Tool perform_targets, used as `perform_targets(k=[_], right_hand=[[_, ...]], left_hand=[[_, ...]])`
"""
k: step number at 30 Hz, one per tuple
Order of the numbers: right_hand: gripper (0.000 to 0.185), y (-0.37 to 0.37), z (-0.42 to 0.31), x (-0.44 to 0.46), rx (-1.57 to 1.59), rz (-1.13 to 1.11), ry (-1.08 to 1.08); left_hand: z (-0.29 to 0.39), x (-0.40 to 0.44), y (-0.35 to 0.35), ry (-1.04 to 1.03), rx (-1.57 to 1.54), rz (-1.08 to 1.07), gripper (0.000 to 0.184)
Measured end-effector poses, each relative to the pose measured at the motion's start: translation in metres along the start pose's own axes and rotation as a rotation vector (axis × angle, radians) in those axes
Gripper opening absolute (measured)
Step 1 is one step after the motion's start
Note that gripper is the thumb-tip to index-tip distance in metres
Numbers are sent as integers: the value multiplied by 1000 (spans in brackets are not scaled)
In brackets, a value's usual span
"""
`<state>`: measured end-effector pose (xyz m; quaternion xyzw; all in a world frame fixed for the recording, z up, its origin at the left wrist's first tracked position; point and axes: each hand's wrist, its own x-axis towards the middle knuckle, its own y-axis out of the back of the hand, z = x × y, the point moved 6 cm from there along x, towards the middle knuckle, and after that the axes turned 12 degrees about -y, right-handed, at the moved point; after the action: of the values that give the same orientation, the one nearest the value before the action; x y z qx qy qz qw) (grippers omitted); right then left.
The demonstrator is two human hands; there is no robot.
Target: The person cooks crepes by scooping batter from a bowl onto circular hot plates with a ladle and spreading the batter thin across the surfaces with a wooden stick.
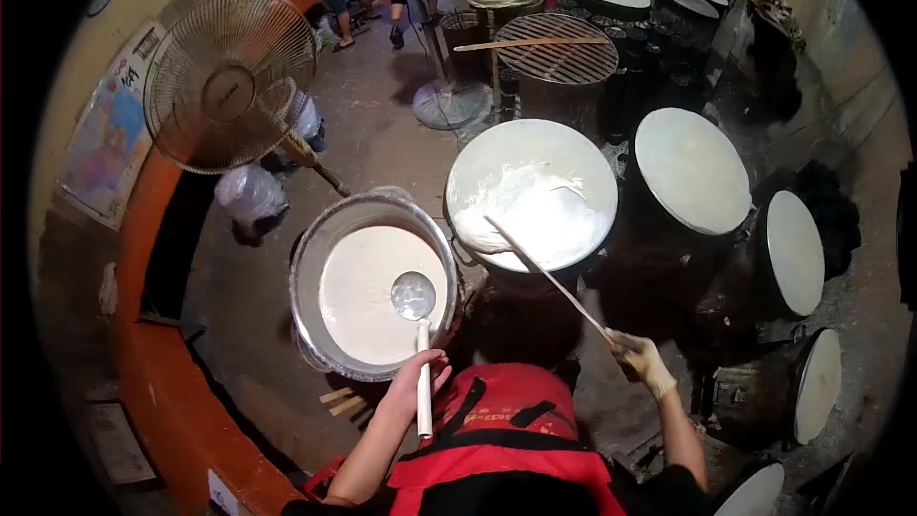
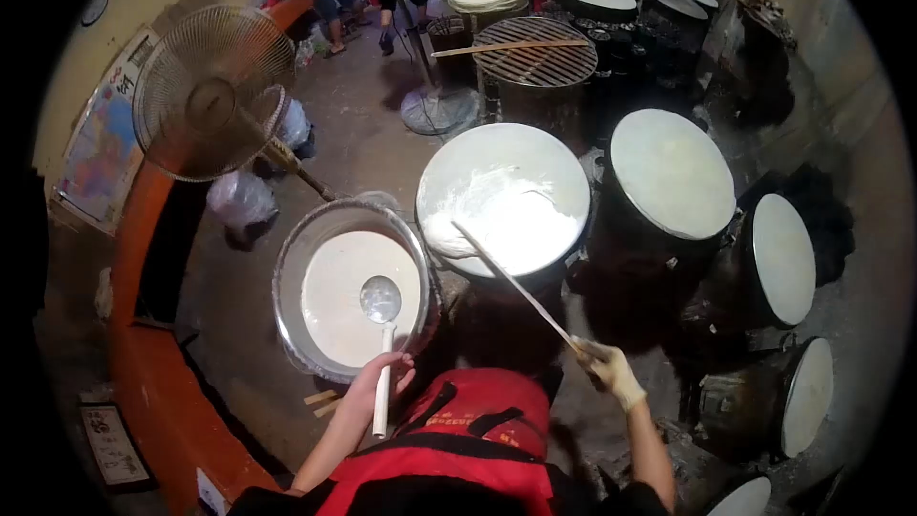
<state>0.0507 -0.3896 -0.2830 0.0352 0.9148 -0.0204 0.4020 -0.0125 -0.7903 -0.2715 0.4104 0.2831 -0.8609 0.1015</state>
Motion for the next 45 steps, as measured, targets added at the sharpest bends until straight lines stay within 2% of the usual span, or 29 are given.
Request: perform_targets(k=[1,2,3,4,5,6,7,9,10,11,13,14,16,19,20,21,23,25,26,29,32,34,35,36,37,40,41,43,45], right_hand=[[37,1,28,4,70,72,106],[40,-18,24,-12,225,38,109],[45,-42,18,-5,262,142,209],[51,-75,15,5,439,103,147],[53,-121,-4,23,513,30,357],[51,-167,-32,25,661,-72,142],[48,-204,-51,50,570,-58,211],[46,-264,-104,102,241,149,517],[44,-291,-115,139,163,180,460],[41,-310,-108,200,38,541,880],[21,-336,-108,250,333,412,267],[20,-334,-102,244,371,479,298],[20,-331,-83,229,795,282,310],[31,-306,-61,140,975,-39,10],[33,-285,-47,125,597,304,212],[26,-270,-43,109,814,61,81],[25,-232,-44,83,655,210,122],[35,-197,-34,99,692,296,10],[43,-190,-32,114,870,69,125],[44,-224,-55,132,1031,-122,44],[27,-246,-52,96,484,-72,15],[40,-207,-39,73,301,-93,147],[41,-178,-32,66,405,-116,7],[30,-149,-30,55,405,48,18],[22,-120,-22,64,334,95,-31],[23,-97,-48,74,549,-15,117],[23,-102,-54,80,652,35,67],[21,-123,-57,76,495,-6,-3],[24,-123,-47,60,233,-232,-3]], left_hand=[[2,2,17,-3,42,15,6],[4,0,34,-1,35,21,7],[6,-3,50,-1,32,26,8],[7,-9,66,-6,20,66,8],[6,-17,81,-11,9,106,9],[5,-25,94,-16,0,145,10],[7,-37,100,-41,-30,148,11],[5,-51,123,-77,-61,200,13],[6,-61,131,-76,-84,228,14],[6,-70,140,-75,-108,258,16],[8,-80,156,-113,-120,279,19],[9,-83,163,-126,-113,313,20],[9,-87,177,-135,-100,300,18],[9,-83,177,-136,-110,255,18],[9,-82,174,-130,-124,250,18],[9,-80,168,-130,-126,244,16],[8,-78,156,-116,-129,206,15],[5,-75,143,-117,-116,175,15],[4,-74,137,-118,-107,162,15],[0,-71,114,-109,-78,118,15],[-1,-75,81,-115,-58,84,13],[-4,-72,66,-124,-42,62,10],[-7,-70,59,-129,-33,62,9],[-11,-68,53,-134,-28,64,8],[-19,-67,50,-129,-30,72,8],[-31,-59,24,-123,-13,45,7],[-36,-58,15,-104,-16,40,8],[-45,-55,-3,-65,-22,37,8],[-51,-58,-26,-44,-32,44,8]])
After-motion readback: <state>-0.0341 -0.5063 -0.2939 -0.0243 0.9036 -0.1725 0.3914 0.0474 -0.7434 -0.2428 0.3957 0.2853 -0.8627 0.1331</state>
